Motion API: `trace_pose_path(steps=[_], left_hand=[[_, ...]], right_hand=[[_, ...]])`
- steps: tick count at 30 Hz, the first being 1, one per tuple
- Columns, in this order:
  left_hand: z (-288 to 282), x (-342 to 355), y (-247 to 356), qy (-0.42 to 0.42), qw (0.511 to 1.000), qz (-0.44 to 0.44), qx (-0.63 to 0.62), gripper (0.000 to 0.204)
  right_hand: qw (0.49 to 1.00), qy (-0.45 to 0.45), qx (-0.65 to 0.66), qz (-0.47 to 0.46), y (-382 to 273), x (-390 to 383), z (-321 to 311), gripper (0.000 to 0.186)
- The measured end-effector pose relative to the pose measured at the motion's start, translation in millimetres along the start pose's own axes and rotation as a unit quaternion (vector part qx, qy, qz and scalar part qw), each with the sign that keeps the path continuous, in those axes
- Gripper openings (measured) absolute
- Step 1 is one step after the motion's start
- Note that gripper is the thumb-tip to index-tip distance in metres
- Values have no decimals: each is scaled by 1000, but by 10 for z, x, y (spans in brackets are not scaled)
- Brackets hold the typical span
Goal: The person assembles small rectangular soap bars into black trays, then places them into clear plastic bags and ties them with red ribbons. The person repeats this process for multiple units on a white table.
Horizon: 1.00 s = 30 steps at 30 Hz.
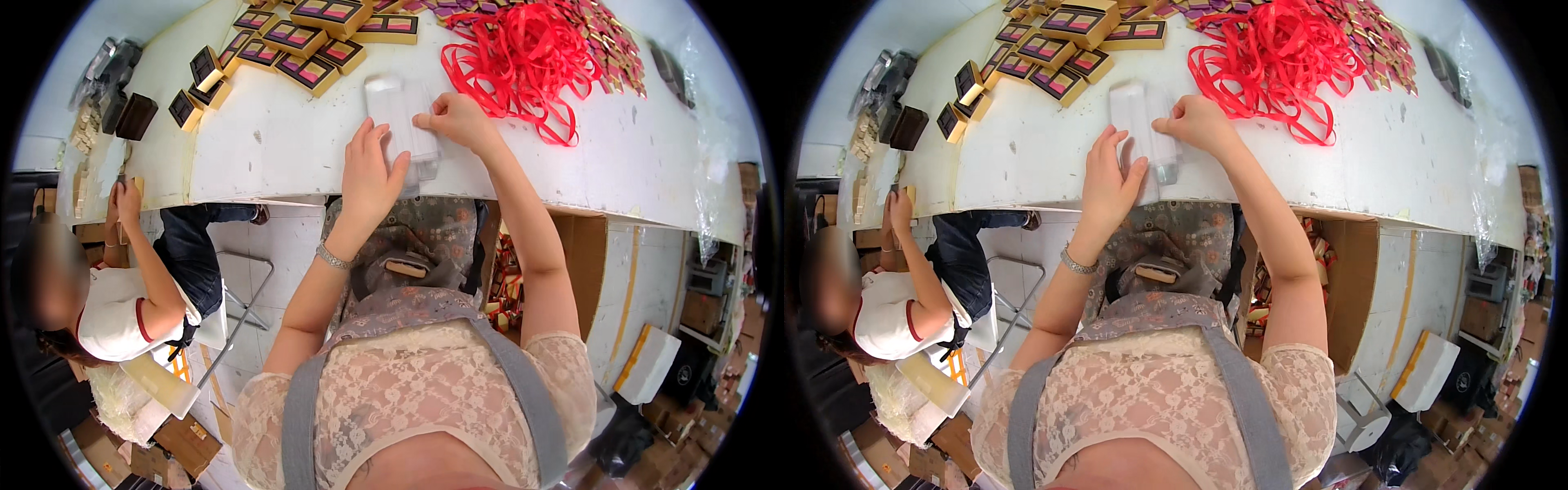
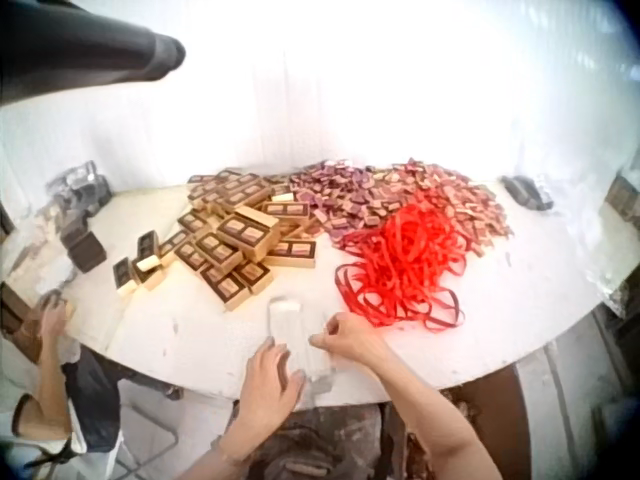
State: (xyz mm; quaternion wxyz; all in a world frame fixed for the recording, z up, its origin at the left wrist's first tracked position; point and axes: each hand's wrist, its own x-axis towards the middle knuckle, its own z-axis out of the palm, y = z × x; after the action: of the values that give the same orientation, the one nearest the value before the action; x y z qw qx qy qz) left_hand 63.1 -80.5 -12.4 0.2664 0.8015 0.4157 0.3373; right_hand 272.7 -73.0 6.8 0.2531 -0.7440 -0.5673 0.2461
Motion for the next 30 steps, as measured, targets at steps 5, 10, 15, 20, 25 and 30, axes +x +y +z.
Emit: trace_pose_path(steps=[5, 10, 15, 20, 25, 30], left_hand=[[57, 213, -312, 53, 988, -72, -122, 58], [-323, 480, 15, -22, 726, -164, -668, 41], [-473, 355, 4, -160, 614, -43, -772, 31], [-556, 191, 95, -137, 662, -21, -736, 46], [-356, 229, 592, 27, 772, -163, -613, 48], [-251, 157, 812, 105, 804, -182, -556, 47]], right_hand=[[981, 186, -33, -48, -116, 16, 66, 26], [937, 211, 82, -265, -693, -830, -68, 13], [909, 281, 31, -308, -874, -1230, -195, 12], [966, 118, 215, -86, -858, -1280, -376, 13], [928, 276, 122, -219, -596, -1199, -186, 14], [947, 230, 112, -192, -636, -1261, -189, 12]])
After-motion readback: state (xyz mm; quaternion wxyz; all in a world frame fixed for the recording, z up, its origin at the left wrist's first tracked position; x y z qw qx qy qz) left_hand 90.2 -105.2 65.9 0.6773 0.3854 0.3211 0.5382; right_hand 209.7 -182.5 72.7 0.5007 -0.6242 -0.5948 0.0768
